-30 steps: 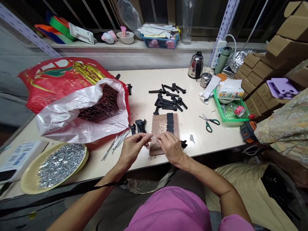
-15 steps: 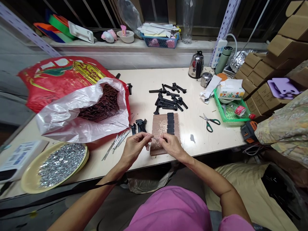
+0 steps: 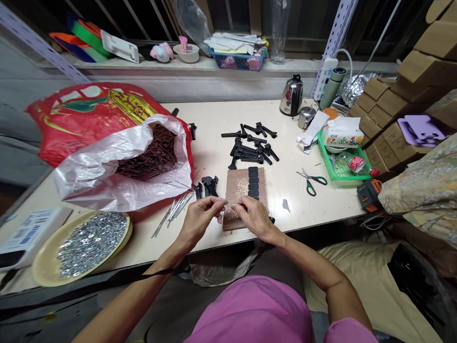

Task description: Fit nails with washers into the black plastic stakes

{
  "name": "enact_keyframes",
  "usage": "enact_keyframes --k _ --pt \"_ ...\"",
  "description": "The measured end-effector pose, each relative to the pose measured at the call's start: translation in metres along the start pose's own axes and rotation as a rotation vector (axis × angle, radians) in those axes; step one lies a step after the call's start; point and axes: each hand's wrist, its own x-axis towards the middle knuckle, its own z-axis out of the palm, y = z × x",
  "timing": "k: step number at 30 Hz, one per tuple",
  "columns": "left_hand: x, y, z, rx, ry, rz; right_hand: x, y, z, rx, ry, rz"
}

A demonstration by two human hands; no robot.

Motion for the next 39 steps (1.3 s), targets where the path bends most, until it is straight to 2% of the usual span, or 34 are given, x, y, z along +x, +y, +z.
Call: enact_keyframes --k 4,10,13,16,20,26,30,32,36,37,39 --pt "0.001 0.000 0.003 -0.175 -0.041 -0.076 0.007 -0.003 0.001 0.213 0.071 0.082" --pt "0.006 -0.002 0.012 -0.351 0.039 -0.045 0.014 -0.013 0.016 0.183 0.278 -0.001" --pt "0.010 0.003 0.014 -0.450 0.077 -0.056 0.016 -0.016 0.026 0.164 0.327 -0.027" --pt "0.013 0.009 0.013 -0.483 0.084 -0.032 0.020 -0.018 0.026 0.126 0.300 -0.089" --pt "0.012 0.014 0.007 -0.453 0.043 -0.003 0.033 -0.018 0.009 0.099 0.289 -0.156" --pt "0.006 0.019 0.007 -0.421 -0.054 -0.012 0.052 -0.018 -0.014 0.244 -0.003 -0.173" --pt "0.004 0.021 0.004 -0.444 -0.133 -0.096 0.056 -0.017 -0.020 0.292 -0.108 -0.164" --pt "0.003 0.021 0.002 -0.415 -0.140 -0.108 0.055 -0.017 -0.021 0.279 -0.121 -0.183" --pt "0.002 0.020 0.000 -0.298 -0.011 -0.019 0.051 -0.020 -0.023 0.137 -0.047 -0.270" --pt "0.002 0.020 0.000 -0.292 -0.006 -0.019 0.050 -0.020 -0.024 0.092 -0.029 -0.303" --pt "0.003 0.021 -0.003 -0.314 -0.082 -0.083 0.048 -0.021 -0.025 0.011 -0.024 -0.380"
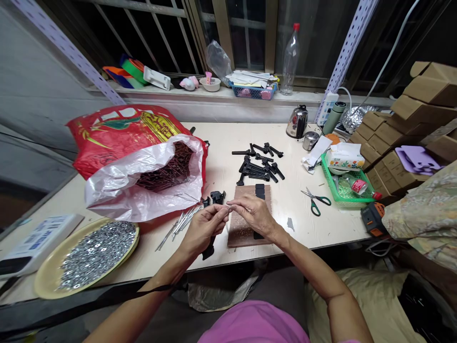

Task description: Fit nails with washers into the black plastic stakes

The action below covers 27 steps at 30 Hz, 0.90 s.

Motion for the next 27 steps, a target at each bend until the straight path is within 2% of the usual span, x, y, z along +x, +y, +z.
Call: enact_keyframes --k 3,5,7,10,12,14,18,21,24,27 --pt "0.000 0.001 -0.004 -0.011 -0.147 -0.135 -0.001 0.000 -0.001 -0.153 -0.034 -0.158" --pt "-0.001 -0.001 -0.005 0.059 -0.132 -0.081 -0.003 0.001 0.002 -0.342 -0.006 -0.258" --pt "-0.002 -0.005 -0.005 0.213 -0.021 0.110 -0.006 0.002 0.009 -0.548 0.058 -0.306" --pt "-0.004 -0.013 -0.001 0.501 0.153 0.449 -0.009 0.005 0.023 -0.737 0.157 -0.274" --pt "-0.004 -0.018 0.000 0.637 0.209 0.597 -0.010 0.007 0.031 -0.786 0.192 -0.210" --pt "-0.003 -0.022 -0.001 0.727 0.232 0.683 -0.010 0.009 0.036 -0.785 0.188 -0.155" --pt "-0.001 -0.029 -0.002 0.817 0.262 0.812 -0.007 0.007 0.040 -0.579 0.159 -0.077" --pt "0.001 -0.029 -0.002 0.808 0.278 0.835 -0.004 0.002 0.039 -0.257 0.180 0.111" --pt "0.001 -0.026 -0.002 0.753 0.270 0.699 -0.003 0.000 0.037 0.025 0.188 0.318" --pt "0.001 -0.021 -0.002 0.654 0.234 0.532 -0.002 0.003 0.034 0.227 0.185 0.453"
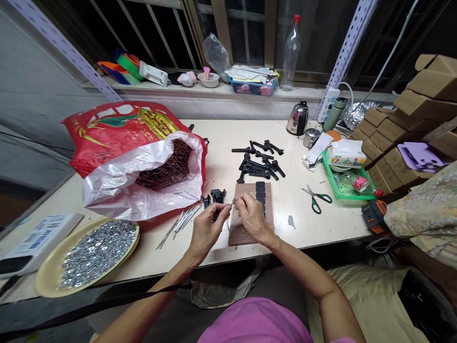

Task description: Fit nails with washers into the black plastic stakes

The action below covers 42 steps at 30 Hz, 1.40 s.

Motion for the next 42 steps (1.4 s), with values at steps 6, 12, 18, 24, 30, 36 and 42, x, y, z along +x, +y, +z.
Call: enact_keyframes --k 6,12,18,24,30,36,42 --pt "0.003 0.007 0.000 -0.256 -0.100 -0.263 0.008 0.006 -0.004 0.458 -0.080 0.335" --pt "0.004 0.014 0.000 -0.421 -0.127 -0.422 0.006 0.007 -0.001 0.662 -0.138 0.439" --pt "0.005 0.016 -0.001 -0.578 -0.146 -0.555 0.001 0.004 -0.005 0.590 -0.109 0.299" --pt "0.004 0.016 0.000 -0.576 -0.166 -0.537 -0.001 0.005 -0.008 0.467 -0.053 0.231" --pt "0.004 0.016 -0.002 -0.500 -0.195 -0.513 -0.002 0.005 -0.011 0.367 -0.074 0.152" --pt "0.004 0.015 -0.005 -0.493 -0.254 -0.498 -0.004 0.002 -0.021 0.132 -0.105 -0.058" --pt "0.003 0.013 -0.005 -0.566 -0.292 -0.522 -0.003 0.001 -0.032 0.063 -0.207 -0.213"
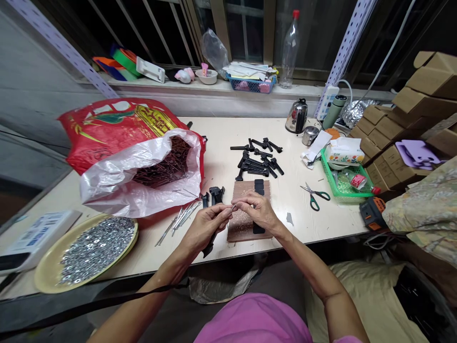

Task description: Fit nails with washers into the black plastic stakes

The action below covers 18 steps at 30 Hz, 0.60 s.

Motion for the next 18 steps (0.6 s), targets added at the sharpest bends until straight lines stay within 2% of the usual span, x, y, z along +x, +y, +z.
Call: enact_keyframes --k 5,11,18 --pt "0.0013 -0.0011 -0.0003 -0.007 -0.017 0.003 -0.0006 -0.0018 -0.0039 -0.018 -0.006 -0.007" --pt "0.0022 0.0014 -0.0022 0.010 -0.083 -0.028 -0.0003 -0.0046 -0.0097 -0.097 -0.084 -0.064" --pt "0.0013 0.0010 -0.0024 0.245 -0.028 0.168 -0.0018 -0.0042 -0.0101 -0.234 -0.081 -0.114"
